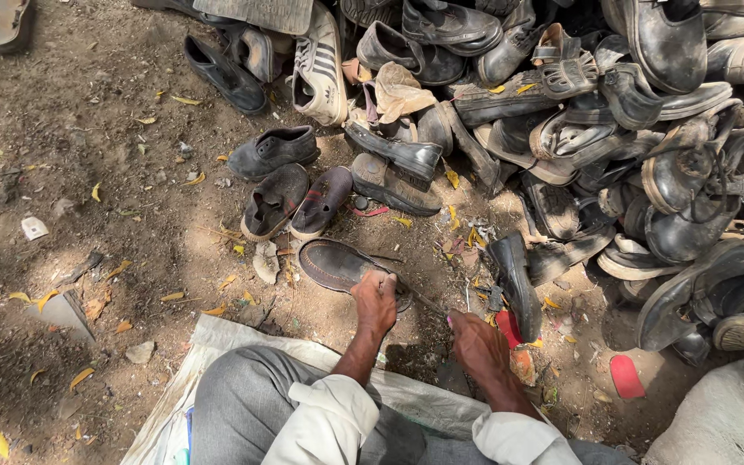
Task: The person cleans and repairs multiple pairs of shoes by hand using a small brush to remove debris and a sharp tool to trim material, handling several shoes from a large pile one by one.
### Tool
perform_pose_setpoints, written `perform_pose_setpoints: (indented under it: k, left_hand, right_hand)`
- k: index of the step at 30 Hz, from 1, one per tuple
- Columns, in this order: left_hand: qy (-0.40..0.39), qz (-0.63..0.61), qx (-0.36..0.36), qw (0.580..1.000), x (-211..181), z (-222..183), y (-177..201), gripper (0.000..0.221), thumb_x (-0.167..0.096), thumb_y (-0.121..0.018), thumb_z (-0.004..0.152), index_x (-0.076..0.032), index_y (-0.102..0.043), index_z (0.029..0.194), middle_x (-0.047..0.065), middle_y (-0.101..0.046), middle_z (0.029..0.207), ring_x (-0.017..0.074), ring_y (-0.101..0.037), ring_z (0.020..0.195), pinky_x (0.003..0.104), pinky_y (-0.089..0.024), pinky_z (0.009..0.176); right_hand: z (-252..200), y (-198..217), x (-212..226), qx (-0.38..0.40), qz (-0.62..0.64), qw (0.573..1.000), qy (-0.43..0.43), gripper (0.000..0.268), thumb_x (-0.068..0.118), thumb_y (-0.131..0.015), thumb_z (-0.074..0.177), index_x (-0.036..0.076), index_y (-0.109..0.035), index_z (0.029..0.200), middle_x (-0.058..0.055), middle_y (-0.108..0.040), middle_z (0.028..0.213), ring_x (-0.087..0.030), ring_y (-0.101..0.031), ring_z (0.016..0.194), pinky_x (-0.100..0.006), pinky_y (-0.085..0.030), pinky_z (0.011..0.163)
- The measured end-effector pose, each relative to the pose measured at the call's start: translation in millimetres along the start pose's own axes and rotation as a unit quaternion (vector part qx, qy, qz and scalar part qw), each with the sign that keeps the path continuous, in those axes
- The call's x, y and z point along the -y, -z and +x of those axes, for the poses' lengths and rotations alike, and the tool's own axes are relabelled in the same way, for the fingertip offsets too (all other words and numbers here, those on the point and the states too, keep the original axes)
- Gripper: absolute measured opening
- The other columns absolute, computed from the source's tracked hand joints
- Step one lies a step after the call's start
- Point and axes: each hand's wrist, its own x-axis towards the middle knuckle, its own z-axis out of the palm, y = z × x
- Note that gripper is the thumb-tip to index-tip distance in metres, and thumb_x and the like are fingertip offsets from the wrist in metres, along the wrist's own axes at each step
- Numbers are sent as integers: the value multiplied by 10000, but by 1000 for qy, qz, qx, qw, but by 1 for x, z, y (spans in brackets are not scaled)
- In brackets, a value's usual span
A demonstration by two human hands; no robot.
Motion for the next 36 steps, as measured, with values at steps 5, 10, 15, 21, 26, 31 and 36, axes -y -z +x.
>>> perform_pose_setpoints:
  k: [5,10,15,21,26,31,36]
  left_hand:
    - [58,-138,57,987,-4,-2,12,232,-216,-677,932,-50,-657,771,30,-624,828,183,-648,714,395,-588,612]
    - [69,-118,82,987,5,1,11,255,-233,-680,931,-42,-676,763,59,-650,824,189,-635,716,391,-571,612]
    - [39,-62,34,997,8,2,8,272,-229,-689,960,-29,-689,776,76,-663,809,203,-607,728,395,-509,702]
    - [64,-109,37,991,9,4,6,272,-234,-687,957,-25,-704,784,71,-670,834,191,-608,767,397,-520,729]
    - [31,-131,47,990,14,9,7,224,-210,-685,954,-31,-700,819,50,-672,844,164,-605,786,357,-503,738]
    - [218,-312,5,925,22,23,-2,242,-221,-643,1040,-23,-616,903,44,-561,786,169,-454,694,341,-439,640]
    - [129,-215,16,968,20,21,3,173,-192,-617,1016,-24,-648,989,16,-618,831,123,-549,746,285,-500,691]
  right_hand:
    - [2,-6,18,-100,46,993,31,286,235,-545,992,144,-715,1204,-121,-778,997,-275,-720,739,-435,-586,621]
    - [36,-33,43,-89,61,993,52,302,231,-519,1026,113,-693,1243,-147,-764,1045,-259,-721,696,-409,-591,584]
    - [21,-24,27,-11,49,998,24,332,172,-447,1028,113,-662,1272,-142,-757,1025,-255,-728,703,-418,-596,556]
    - [-8,-2,37,31,77,994,-66,287,261,-528,1028,130,-708,1208,-169,-777,936,-322,-734,814,-480,-581,764]
    - [17,-11,44,31,129,985,-109,316,245,-545,989,118,-690,1240,-159,-760,956,-315,-739,822,-479,-581,756]
    - [-17,7,53,165,81,971,-150,304,251,-466,1056,157,-689,1239,-125,-773,854,-293,-748,761,-449,-599,715]
    - [-9,12,61,19,154,975,-159,291,326,-557,1016,150,-726,1175,-145,-741,819,-304,-696,724,-473,-534,700]
